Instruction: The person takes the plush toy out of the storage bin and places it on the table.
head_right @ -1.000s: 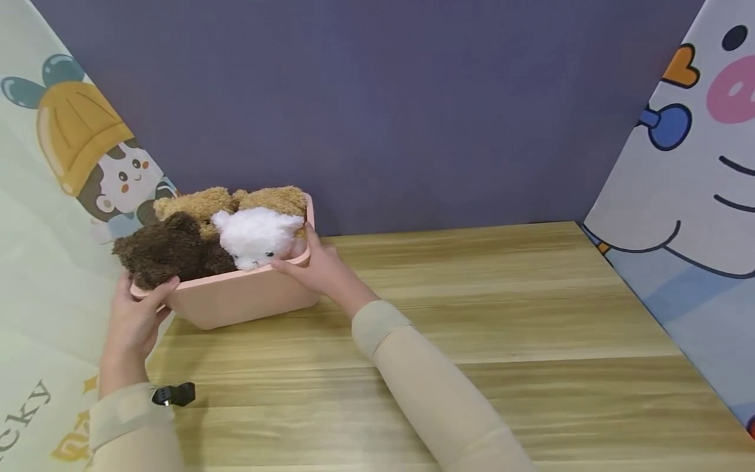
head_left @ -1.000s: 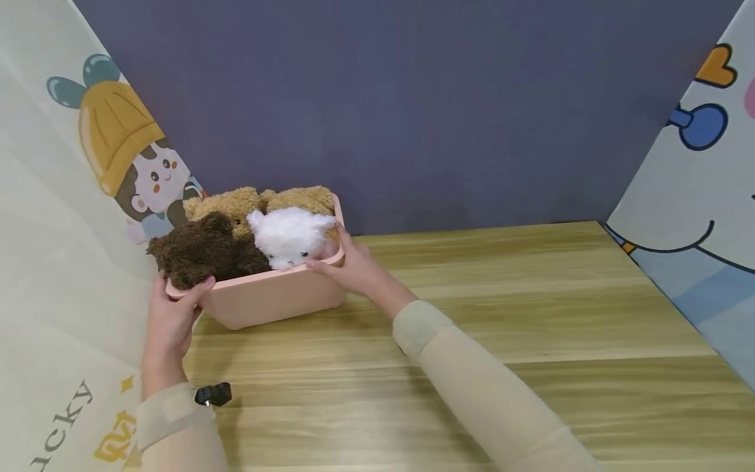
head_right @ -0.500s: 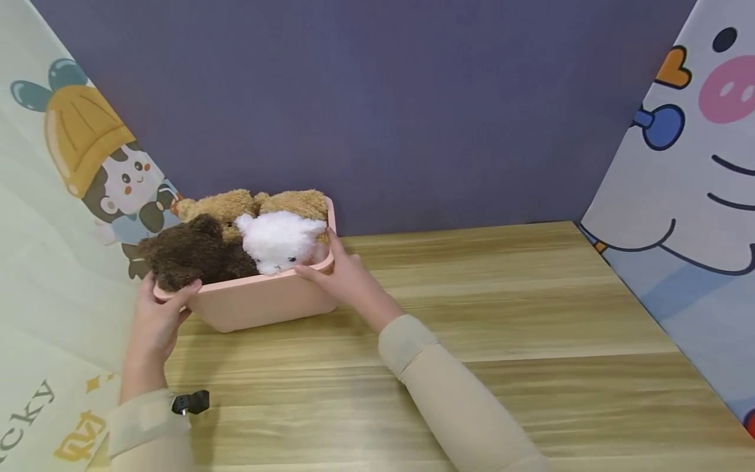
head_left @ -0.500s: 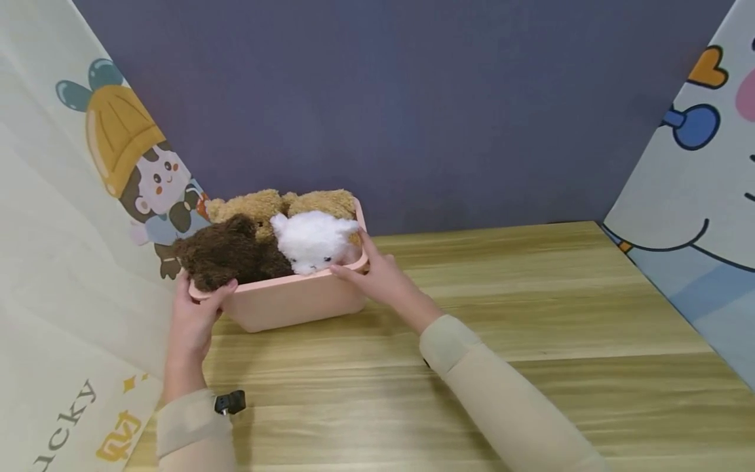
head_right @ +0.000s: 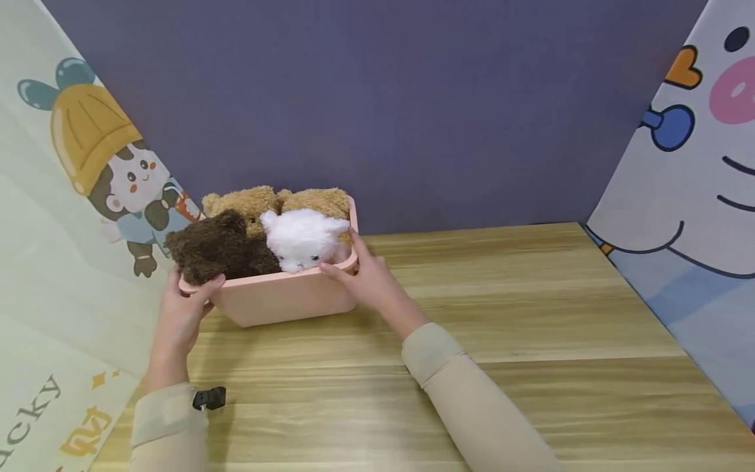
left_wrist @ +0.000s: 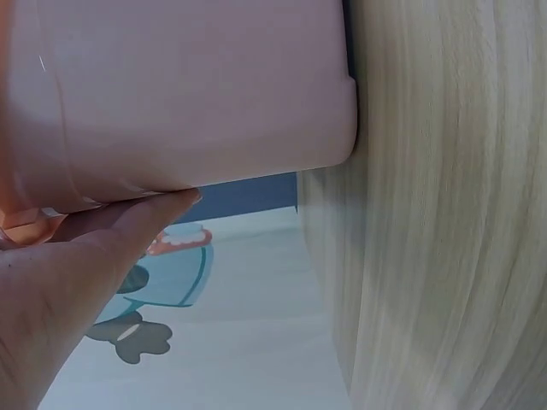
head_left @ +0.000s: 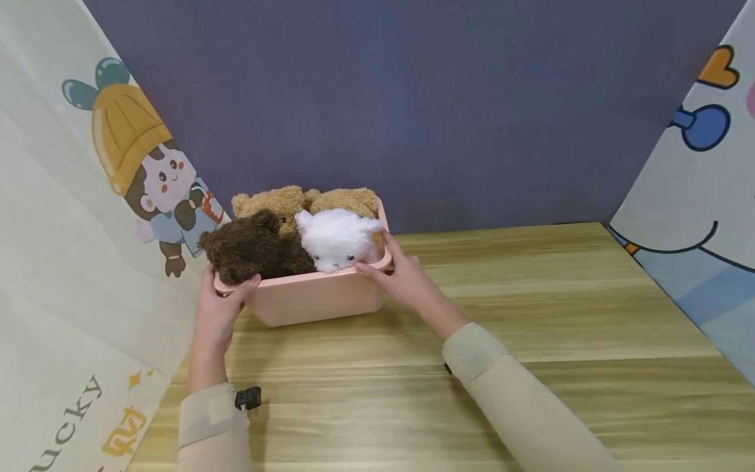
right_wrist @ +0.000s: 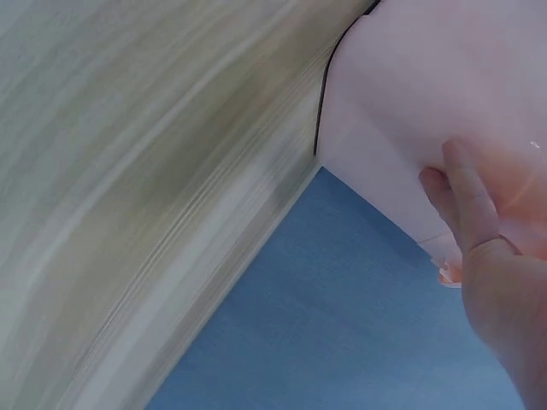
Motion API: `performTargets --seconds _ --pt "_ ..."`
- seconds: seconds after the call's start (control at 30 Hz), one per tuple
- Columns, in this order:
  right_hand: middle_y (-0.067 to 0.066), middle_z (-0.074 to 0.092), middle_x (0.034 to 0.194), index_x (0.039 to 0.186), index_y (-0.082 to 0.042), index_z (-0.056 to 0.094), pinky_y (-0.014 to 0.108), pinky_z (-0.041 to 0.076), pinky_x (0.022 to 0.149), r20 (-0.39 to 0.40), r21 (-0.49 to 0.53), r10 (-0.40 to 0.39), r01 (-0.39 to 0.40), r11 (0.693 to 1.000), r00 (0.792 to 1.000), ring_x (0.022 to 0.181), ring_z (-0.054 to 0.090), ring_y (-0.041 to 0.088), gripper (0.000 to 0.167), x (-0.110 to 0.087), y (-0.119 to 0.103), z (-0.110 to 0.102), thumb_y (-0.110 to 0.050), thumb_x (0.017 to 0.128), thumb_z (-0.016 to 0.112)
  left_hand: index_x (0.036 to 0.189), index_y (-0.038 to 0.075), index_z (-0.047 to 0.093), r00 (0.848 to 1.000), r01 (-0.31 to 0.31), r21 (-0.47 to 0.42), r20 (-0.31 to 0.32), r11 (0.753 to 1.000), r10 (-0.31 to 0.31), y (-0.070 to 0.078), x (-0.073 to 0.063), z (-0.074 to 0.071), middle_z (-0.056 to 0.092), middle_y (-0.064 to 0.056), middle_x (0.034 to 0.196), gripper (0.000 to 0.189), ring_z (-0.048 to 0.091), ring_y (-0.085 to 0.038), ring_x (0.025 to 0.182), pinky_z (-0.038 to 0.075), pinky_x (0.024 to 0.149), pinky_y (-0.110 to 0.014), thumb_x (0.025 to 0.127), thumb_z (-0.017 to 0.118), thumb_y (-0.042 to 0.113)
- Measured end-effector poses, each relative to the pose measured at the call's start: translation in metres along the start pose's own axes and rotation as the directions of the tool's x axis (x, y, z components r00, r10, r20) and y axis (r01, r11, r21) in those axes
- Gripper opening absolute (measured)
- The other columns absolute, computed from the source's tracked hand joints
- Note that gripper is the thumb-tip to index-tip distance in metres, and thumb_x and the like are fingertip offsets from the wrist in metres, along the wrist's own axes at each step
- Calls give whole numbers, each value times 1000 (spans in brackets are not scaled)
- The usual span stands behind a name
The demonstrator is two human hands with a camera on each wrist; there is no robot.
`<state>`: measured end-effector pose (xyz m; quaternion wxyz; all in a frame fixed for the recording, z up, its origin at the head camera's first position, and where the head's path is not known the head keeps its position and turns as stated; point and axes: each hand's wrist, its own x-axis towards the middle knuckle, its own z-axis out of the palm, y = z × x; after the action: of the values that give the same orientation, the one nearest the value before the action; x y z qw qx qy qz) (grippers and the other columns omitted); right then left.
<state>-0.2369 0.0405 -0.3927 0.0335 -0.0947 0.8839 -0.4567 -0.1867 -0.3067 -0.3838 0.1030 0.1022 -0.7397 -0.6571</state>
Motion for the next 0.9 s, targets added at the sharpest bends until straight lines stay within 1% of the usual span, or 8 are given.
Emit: performTargets --seconds 0.13,0.33,0.4,0.47,0.57,0.63,0.77,0.9 --pt "14 50 164 168 -51 5 51 54 102 2 -9 -13 13 1000 1000 136 63 32 113 -2 0 -1 -96 79 57 170 40 9 1000 20 16 -10 1000 -20 -2 1 -1 18 1 180 103 31 -26 160 45 117 -49 97 81 25" --pt "23 65 147 172 -38 0 40 57 77 53 -61 -60 63 996 997 95 74 26 116 -1 -1 -6 -92 85 56 170 39 12 999 18 51 -30 999 -16 -6 2 0 24 -2 178 102 38 -30 155 53 87 -31 96 82 29" --pt "27 63 146 173 -31 -3 43 59 83 84 -122 -92 102 987 992 98 75 31 116 1 -3 -12 -88 89 55 170 37 13 999 16 56 -40 998 -14 -8 2 0 25 -3 178 102 40 -31 154 54 83 -27 96 82 29" --pt "26 51 160 172 -32 -6 51 57 101 93 -166 -131 145 975 987 122 69 37 114 5 -8 -20 -84 91 57 171 37 12 999 18 69 -45 997 -15 -8 3 0 25 -4 178 103 41 -31 152 54 81 -26 95 82 31" --pt "23 36 170 172 -32 -3 61 43 121 83 -221 -214 227 948 973 150 46 42 111 10 -25 -35 -77 94 62 171 37 11 999 13 78 -46 997 -9 -8 3 0 25 -5 178 102 41 -32 152 53 80 -27 96 81 32" --pt "19 24 176 172 -36 2 65 36 125 81 -245 -247 259 934 966 159 31 42 108 13 -40 -44 -75 94 64 170 37 12 999 9 79 -47 997 -5 -8 3 0 26 -5 177 101 42 -30 151 54 81 -28 96 81 32" --pt "15 25 176 171 -33 23 67 35 125 151 -293 -261 295 909 953 162 27 41 96 19 -67 -51 -74 94 64 170 37 16 998 3 90 -55 996 2 -8 2 1 29 -6 176 98 45 -28 147 55 78 -25 96 81 31" --pt "9 32 175 169 -30 30 64 30 128 243 -291 -270 336 896 932 164 24 37 90 32 -81 -44 -72 96 62 169 37 19 998 -11 106 -58 994 17 -6 3 -1 30 -6 176 96 45 -31 149 56 73 -19 96 81 31"
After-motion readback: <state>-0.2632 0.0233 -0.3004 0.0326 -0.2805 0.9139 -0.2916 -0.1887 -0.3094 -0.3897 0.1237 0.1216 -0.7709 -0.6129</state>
